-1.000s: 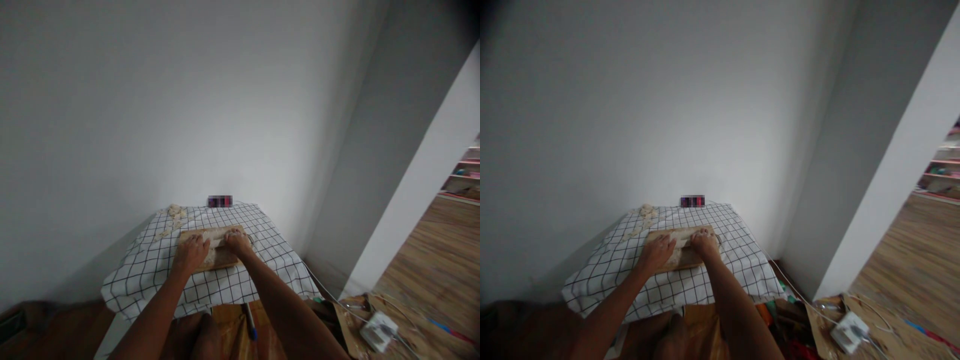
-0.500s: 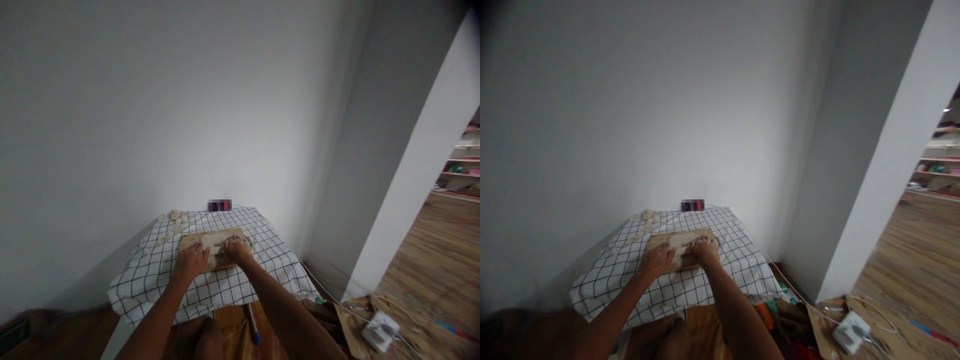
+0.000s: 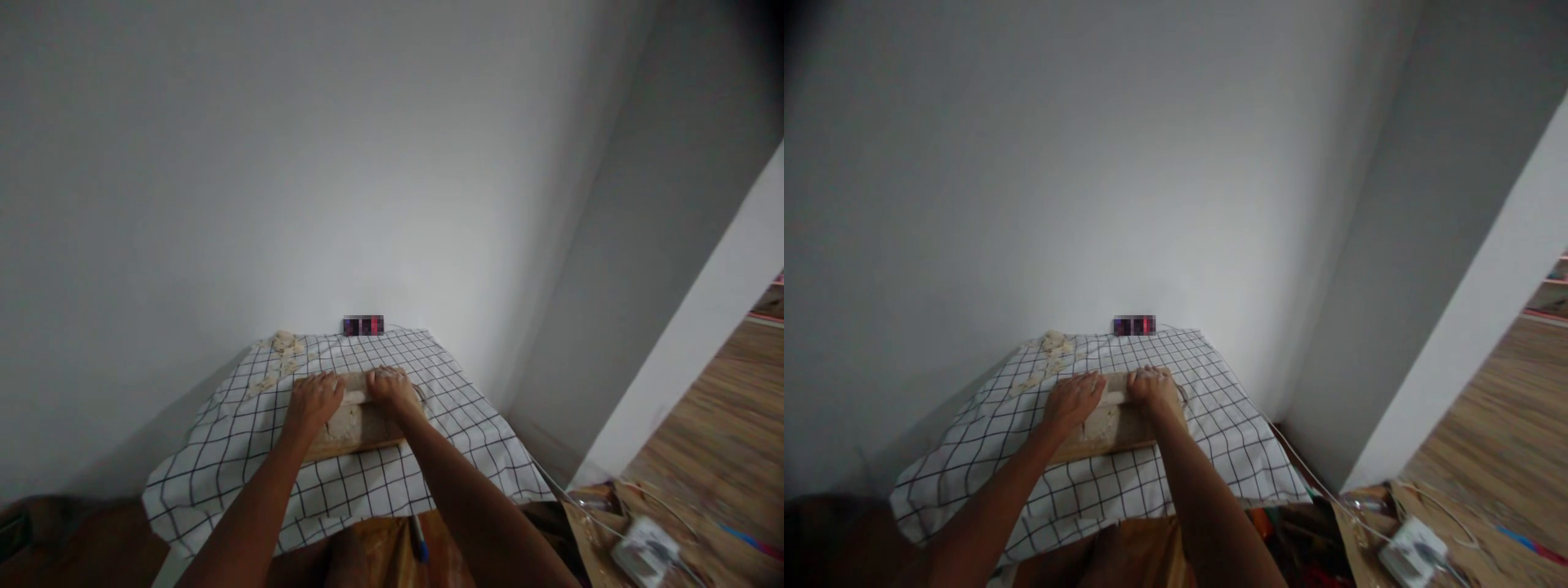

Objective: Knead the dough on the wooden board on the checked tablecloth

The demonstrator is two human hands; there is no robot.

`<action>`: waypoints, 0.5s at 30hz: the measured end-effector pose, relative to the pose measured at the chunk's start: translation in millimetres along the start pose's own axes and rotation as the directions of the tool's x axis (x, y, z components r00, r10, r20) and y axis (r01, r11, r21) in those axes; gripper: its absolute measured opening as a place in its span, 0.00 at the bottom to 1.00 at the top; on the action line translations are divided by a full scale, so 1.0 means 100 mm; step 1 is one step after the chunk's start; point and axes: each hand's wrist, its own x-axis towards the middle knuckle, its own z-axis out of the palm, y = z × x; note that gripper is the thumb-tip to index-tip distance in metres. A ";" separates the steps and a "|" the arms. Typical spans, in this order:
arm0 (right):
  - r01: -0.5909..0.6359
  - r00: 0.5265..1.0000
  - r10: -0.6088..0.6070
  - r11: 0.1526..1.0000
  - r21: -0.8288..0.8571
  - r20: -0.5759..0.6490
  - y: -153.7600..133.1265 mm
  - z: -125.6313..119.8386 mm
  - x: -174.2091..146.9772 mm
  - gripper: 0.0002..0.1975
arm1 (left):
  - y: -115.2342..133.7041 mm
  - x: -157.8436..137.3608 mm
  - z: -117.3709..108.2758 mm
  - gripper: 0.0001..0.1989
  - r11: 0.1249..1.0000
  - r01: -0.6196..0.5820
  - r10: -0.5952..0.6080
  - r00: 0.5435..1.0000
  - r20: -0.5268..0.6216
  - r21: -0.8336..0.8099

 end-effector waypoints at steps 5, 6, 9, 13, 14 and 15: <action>-0.091 0.991 0.086 0.995 0.037 0.105 0.04 0.09 0.35 0.20 | 0.02 0.32 -0.05 0.25 0.982 0.191 -0.191 0.981 0.036 -0.003; -0.138 0.985 0.129 0.988 0.075 0.114 0.04 0.11 0.43 0.21 | 0.03 0.38 -0.07 0.26 0.972 0.234 -0.234 0.972 0.033 0.003; -0.305 0.951 0.286 0.932 0.194 0.117 0.05 0.15 0.61 0.26 | 0.07 0.52 -0.11 0.30 0.960 0.279 -0.280 0.959 0.046 0.032; -0.361 0.933 0.341 0.893 0.270 0.118 0.07 0.20 0.74 0.26 | 0.07 0.65 -0.12 0.33 0.957 0.285 -0.288 0.955 0.064 0.052; -0.361 0.933 0.341 0.893 0.269 0.118 0.08 0.21 0.76 0.26 | 0.05 0.67 -0.11 0.33 0.959 0.278 -0.281 0.957 0.070 0.051; -0.362 0.932 0.342 0.895 0.261 0.122 0.08 0.22 0.78 0.26 | 0.04 0.69 -0.10 0.33 0.961 0.272 -0.275 0.958 0.077 0.053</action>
